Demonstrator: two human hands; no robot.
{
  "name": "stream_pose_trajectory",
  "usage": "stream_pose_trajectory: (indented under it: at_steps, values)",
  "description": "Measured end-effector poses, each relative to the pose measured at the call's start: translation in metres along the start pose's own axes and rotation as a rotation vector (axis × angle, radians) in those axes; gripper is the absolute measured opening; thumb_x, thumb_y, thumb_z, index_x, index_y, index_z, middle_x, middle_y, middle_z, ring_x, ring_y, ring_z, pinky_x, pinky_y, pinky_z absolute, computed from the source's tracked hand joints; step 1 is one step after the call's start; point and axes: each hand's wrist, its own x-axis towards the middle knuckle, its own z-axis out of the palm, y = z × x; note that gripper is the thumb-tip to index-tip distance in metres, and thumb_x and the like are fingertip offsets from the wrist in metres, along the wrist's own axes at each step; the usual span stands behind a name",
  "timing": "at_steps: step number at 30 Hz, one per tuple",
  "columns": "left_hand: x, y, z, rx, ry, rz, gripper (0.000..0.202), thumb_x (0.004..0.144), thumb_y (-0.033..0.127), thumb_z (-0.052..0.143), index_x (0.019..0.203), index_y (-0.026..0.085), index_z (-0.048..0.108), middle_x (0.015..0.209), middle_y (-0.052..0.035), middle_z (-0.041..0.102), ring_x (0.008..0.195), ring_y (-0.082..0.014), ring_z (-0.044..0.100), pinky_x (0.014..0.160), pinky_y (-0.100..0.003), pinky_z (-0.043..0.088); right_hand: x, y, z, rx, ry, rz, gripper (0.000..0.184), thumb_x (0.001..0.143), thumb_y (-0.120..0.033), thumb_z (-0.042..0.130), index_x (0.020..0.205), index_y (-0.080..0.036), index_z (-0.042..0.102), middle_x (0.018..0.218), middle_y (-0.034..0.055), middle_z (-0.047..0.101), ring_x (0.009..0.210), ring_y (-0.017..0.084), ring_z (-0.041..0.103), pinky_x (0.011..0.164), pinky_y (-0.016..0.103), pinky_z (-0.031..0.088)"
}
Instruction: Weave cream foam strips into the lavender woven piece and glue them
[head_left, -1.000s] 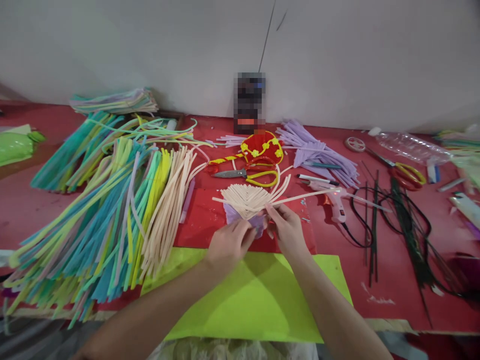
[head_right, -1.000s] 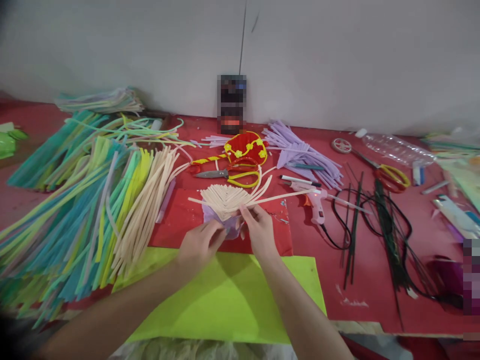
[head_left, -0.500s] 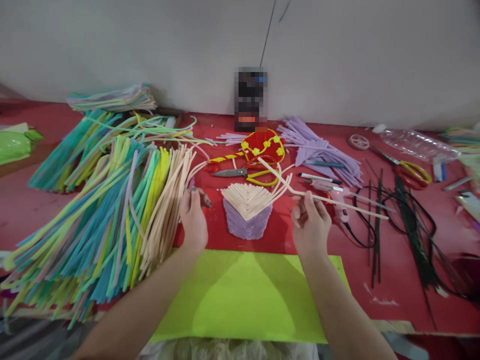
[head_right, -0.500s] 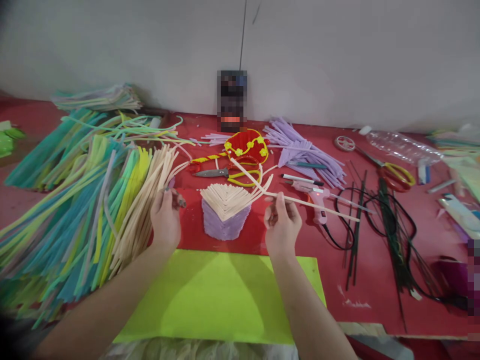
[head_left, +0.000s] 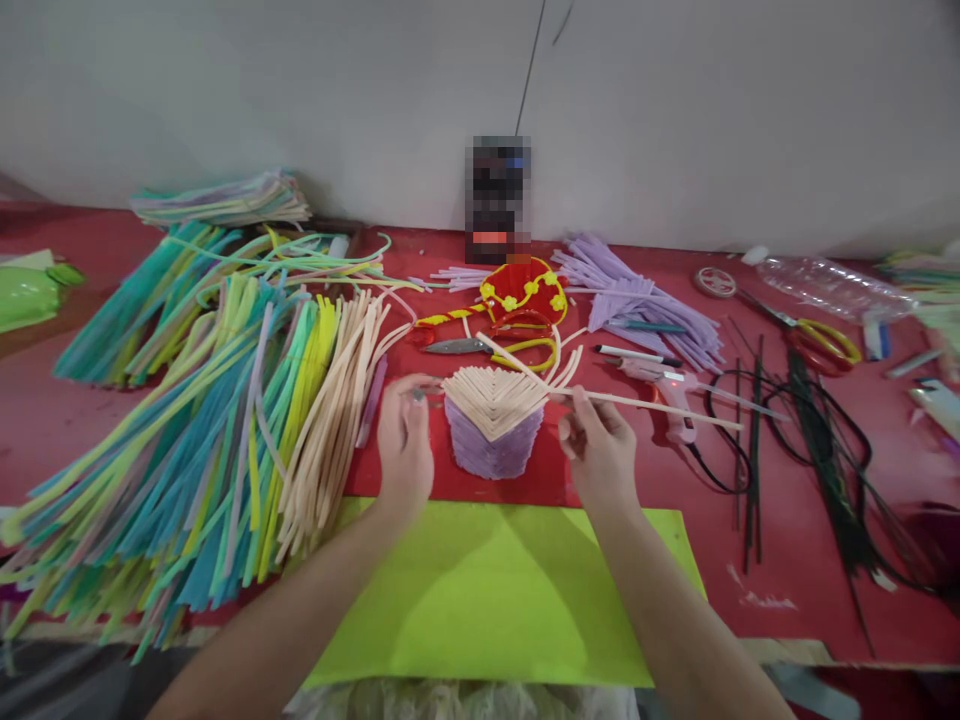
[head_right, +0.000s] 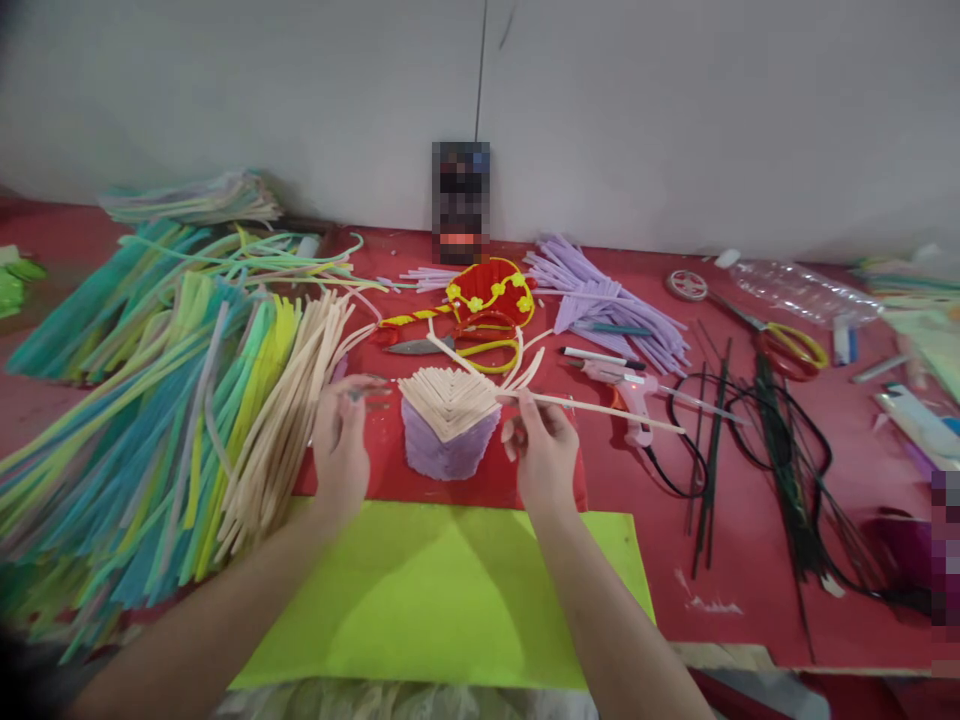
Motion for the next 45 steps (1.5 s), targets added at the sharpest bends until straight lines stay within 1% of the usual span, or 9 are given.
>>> stream_pose_trajectory:
  at_steps: [2,5,7,10,13,18,25,35,45]
  values:
    - [-0.011,0.010,0.000,0.151,-0.169,0.110,0.027,0.097,0.033,0.039,0.114,0.019,0.053,0.115,-0.0109,0.061,0.109,-0.0205,0.059,0.091,-0.035,0.049,-0.007,0.002,0.003,-0.032,-0.020,0.051,0.030,0.066,-0.042,0.077,0.070,-0.016,0.061,0.082,0.0049,0.073,0.043,0.004,0.046,0.034,0.019,0.032]
    - [-0.029,0.018,-0.003,0.435,-0.442,0.240,0.040,0.097,0.027,0.037,0.136,0.018,0.039,0.139,-0.0152,0.047,0.133,-0.0242,0.042,0.106,-0.042,0.040,-0.019,0.008,0.005,-0.057,-0.049,0.122,0.031,0.067,-0.042,0.077,0.072,-0.016,0.062,0.086,0.0068,0.074,0.044,0.006,0.049,0.034,0.019,0.035]
    - [-0.039,0.017,-0.005,0.592,-0.554,0.282,0.048,0.097,0.026,0.036,0.143,0.018,0.027,0.148,-0.0167,0.037,0.140,-0.0256,0.031,0.110,-0.044,0.037,-0.027,0.013,0.004,-0.077,-0.062,0.142,0.031,0.068,-0.043,0.075,0.074,-0.016,0.063,0.087,0.0073,0.074,0.044,0.006,0.050,0.035,0.019,0.037]
    - [-0.049,0.007,-0.007,0.771,-0.638,0.324,0.058,0.097,0.029,0.036,0.149,0.014,0.013,0.153,-0.0201,0.027,0.144,-0.0285,0.023,0.112,-0.049,0.033,-0.035,0.021,0.004,-0.112,-0.073,0.175,0.032,0.069,-0.045,0.074,0.077,-0.015,0.064,0.088,0.0078,0.074,0.046,0.008,0.053,0.036,0.020,0.040]
    - [-0.052,-0.005,-0.008,0.906,-0.670,0.347,0.064,0.097,0.035,0.035,0.149,0.009,0.008,0.153,-0.0235,0.026,0.144,-0.0313,0.021,0.112,-0.051,0.032,-0.041,0.026,0.004,-0.157,-0.071,0.190,0.034,0.070,-0.048,0.073,0.078,-0.016,0.064,0.089,0.0082,0.074,0.050,0.012,0.060,0.038,0.022,0.043]
    - [-0.055,-0.017,-0.007,1.023,-0.686,0.355,0.064,0.097,0.039,0.034,0.148,0.005,0.015,0.152,-0.0233,0.028,0.143,-0.0312,0.023,0.112,-0.050,0.031,-0.045,0.026,0.005,-0.228,-0.076,0.179,0.039,0.068,-0.052,0.072,0.080,-0.016,0.063,0.090,0.0104,0.074,0.053,0.016,0.064,0.039,0.025,0.048]
    - [-0.056,-0.018,-0.009,1.047,-0.676,0.356,0.063,0.097,0.040,0.031,0.147,0.004,0.019,0.152,-0.0224,0.028,0.143,-0.0308,0.024,0.112,-0.048,0.032,-0.046,0.028,0.007,-0.307,-0.126,0.193,0.043,0.069,-0.055,0.070,0.083,-0.015,0.065,0.089,0.0108,0.074,0.054,0.017,0.066,0.040,0.026,0.050]
    - [-0.056,-0.017,-0.008,1.091,-0.684,0.344,0.059,0.095,0.034,0.037,0.143,0.001,0.028,0.153,-0.0227,0.027,0.143,-0.0315,0.023,0.112,-0.048,0.031,-0.045,0.028,0.009,-0.355,-0.150,0.222,0.043,0.070,-0.056,0.069,0.081,-0.014,0.063,0.092,0.0117,0.074,0.056,0.018,0.068,0.042,0.026,0.053]
    - [-0.056,-0.014,-0.008,1.081,-0.697,0.323,0.057,0.094,0.033,0.039,0.144,0.006,0.030,0.152,-0.0204,0.030,0.142,-0.0312,0.026,0.112,-0.051,0.031,-0.043,0.029,0.008,-0.324,-0.166,0.236,0.037,0.072,-0.050,0.069,0.082,-0.014,0.063,0.089,0.0110,0.074,0.055,0.018,0.068,0.041,0.025,0.054]
